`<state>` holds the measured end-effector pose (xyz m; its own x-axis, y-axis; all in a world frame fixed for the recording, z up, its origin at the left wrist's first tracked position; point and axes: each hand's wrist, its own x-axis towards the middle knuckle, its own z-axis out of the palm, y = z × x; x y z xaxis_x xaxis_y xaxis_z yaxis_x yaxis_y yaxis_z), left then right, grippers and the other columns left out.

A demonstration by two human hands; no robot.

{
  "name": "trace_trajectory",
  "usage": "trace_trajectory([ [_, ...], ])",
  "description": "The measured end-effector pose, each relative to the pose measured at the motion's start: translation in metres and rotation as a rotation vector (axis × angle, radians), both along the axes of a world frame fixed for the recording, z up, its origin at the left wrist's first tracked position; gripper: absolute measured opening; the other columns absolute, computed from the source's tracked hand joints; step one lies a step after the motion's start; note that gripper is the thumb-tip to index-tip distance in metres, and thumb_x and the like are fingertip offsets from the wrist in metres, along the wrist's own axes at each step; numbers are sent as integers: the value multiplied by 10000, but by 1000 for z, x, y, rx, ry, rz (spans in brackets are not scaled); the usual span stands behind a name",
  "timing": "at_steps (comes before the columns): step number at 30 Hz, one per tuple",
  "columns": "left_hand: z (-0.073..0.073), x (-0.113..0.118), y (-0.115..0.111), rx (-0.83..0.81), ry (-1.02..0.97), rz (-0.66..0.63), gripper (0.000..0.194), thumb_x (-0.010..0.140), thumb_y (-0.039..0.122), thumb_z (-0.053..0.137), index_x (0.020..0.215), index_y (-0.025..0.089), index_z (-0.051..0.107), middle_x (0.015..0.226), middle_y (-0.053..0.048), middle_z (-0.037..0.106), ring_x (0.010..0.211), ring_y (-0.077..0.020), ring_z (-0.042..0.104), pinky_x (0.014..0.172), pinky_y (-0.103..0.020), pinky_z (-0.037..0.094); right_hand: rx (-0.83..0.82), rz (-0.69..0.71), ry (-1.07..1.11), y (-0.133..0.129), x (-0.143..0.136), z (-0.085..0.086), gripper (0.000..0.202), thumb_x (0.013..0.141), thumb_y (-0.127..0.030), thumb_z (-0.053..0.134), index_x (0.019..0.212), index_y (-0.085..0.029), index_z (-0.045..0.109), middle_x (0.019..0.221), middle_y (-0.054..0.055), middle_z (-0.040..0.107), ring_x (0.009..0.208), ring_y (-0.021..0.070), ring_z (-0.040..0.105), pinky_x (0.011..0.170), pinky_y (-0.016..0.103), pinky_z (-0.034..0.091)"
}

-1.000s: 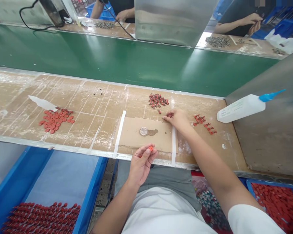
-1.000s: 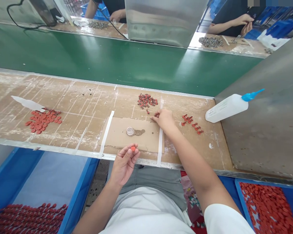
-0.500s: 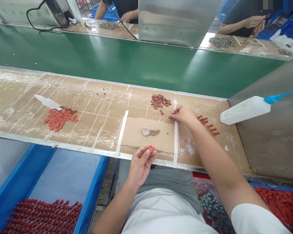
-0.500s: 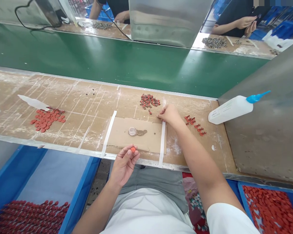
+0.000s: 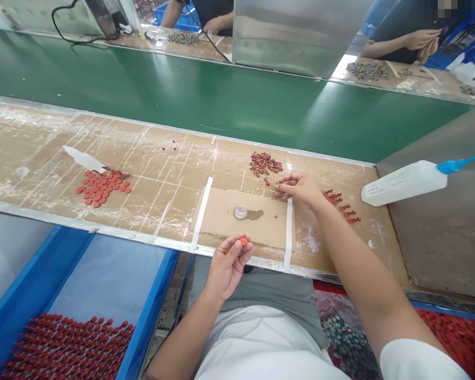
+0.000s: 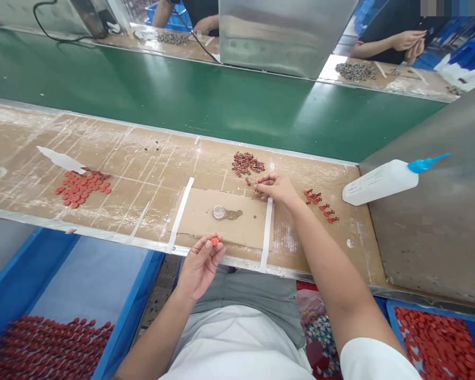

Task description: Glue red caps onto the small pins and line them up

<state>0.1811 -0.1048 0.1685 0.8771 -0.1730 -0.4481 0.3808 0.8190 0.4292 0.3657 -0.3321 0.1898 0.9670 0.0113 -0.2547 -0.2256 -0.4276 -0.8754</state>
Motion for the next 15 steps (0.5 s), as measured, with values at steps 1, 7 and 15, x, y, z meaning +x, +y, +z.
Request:
trace_trajectory([
  [1, 0, 0, 1, -3, 0, 1, 168, 817, 179, 714, 982, 153, 727, 1003, -55, 742, 845, -95, 710, 852, -206, 577, 70, -21, -23, 0, -4, -4, 304, 660, -326, 824, 861, -153, 676, 758, 79, 749, 669, 188, 727, 516, 226, 563],
  [7, 1, 3, 8, 12, -6, -13, 216, 800, 147, 724, 1016, 142, 720, 1044, -70, 736, 868, -102, 710, 883, -216, 569, -42, -35, -138, 2, -20, -22, 403, 667, -421, 805, 971, -163, 746, 847, 89, 768, 790, 223, 739, 741, 319, 607],
  [15, -1, 3, 9, 24, -6, 83, 208, 784, 166, 743, 990, 156, 717, 987, -53, 742, 834, -93, 707, 851, -215, 575, -41, -121, -375, 24, -44, -17, 367, 701, -425, 780, 970, -177, 756, 911, 78, 768, 802, 221, 737, 756, 343, 617],
])
